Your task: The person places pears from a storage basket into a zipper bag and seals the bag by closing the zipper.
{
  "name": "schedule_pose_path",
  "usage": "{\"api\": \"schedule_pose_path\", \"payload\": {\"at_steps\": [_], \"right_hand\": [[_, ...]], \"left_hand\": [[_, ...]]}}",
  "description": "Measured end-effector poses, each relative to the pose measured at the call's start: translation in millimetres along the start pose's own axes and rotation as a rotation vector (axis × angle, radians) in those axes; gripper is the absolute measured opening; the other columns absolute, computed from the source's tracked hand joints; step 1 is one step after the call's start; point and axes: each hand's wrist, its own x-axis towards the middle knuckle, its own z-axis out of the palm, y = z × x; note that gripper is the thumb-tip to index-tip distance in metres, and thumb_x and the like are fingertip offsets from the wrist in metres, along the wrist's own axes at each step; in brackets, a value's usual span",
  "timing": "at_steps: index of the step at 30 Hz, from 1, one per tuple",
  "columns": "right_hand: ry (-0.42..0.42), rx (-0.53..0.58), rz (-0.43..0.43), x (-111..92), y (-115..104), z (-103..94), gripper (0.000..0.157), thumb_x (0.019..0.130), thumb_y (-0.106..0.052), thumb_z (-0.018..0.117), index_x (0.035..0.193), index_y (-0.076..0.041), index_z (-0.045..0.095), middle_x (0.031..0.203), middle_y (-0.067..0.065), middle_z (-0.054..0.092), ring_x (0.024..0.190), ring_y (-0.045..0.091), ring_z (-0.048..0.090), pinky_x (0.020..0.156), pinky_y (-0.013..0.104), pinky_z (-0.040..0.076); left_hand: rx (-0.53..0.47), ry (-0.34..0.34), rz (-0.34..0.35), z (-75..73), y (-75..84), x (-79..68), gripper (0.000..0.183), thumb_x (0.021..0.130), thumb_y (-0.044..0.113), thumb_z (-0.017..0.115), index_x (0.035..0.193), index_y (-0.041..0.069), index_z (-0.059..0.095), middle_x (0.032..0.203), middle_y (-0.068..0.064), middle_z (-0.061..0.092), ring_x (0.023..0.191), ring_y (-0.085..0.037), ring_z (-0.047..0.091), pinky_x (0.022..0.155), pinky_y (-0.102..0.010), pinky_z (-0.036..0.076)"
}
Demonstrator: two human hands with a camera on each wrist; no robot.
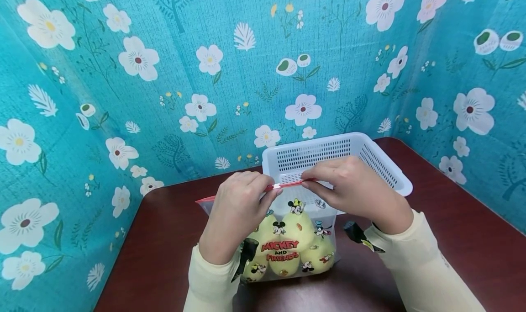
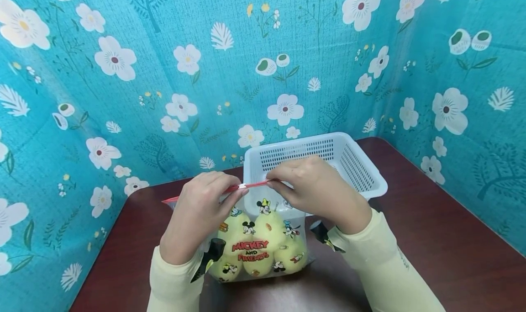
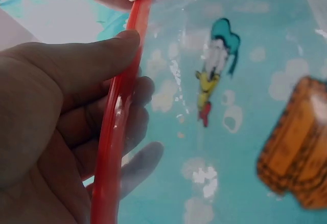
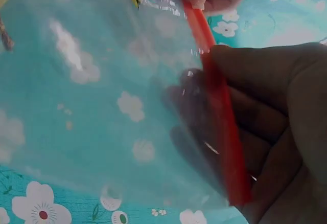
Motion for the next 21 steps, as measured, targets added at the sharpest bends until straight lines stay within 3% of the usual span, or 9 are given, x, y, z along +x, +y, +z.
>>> {"api": "schedule_pose_path", "payload": {"at_steps": [8, 16, 21], "right_hand": [[0.066, -0.103, -0.054, 8, -15, 13.1, 0.027, 0.078, -0.011, 0.081, 0.104, -0.004, 0.074, 0.094, 0.006, 0.074, 0.08, 0.016, 0.071, 0.067, 0.033, 0.057], [0.089, -0.1, -0.07, 12, -21, 24.9, 0.018, 0.079, -0.007, 0.079, 0.096, -0.005, 0.072, 0.08, 0.001, 0.069, 0.067, 0.012, 0.064, 0.061, 0.029, 0.055], [0.082, -0.077, -0.063, 11, -20, 24.8, 0.015, 0.082, -0.008, 0.078, 0.095, -0.006, 0.072, 0.081, 0.0, 0.069, 0.067, 0.011, 0.064, 0.061, 0.028, 0.054]], "left_hand": [[-0.022, 0.007, 0.008, 1.3, 0.1, 0.0, 0.017, 0.081, 0.023, 0.081, 0.087, 0.01, 0.071, 0.076, 0.001, 0.068, 0.064, -0.012, 0.057, 0.063, -0.027, 0.05], [-0.039, 0.01, 0.005, 0.7, 0.5, -0.6, 0.017, 0.082, 0.022, 0.081, 0.09, 0.01, 0.072, 0.077, 0.001, 0.068, 0.064, -0.012, 0.057, 0.063, -0.026, 0.05], [-0.062, 0.004, 0.007, 0.5, 0.7, -0.6, 0.019, 0.084, 0.024, 0.079, 0.095, 0.01, 0.074, 0.081, 0.001, 0.069, 0.067, -0.011, 0.059, 0.064, -0.026, 0.051]]}}
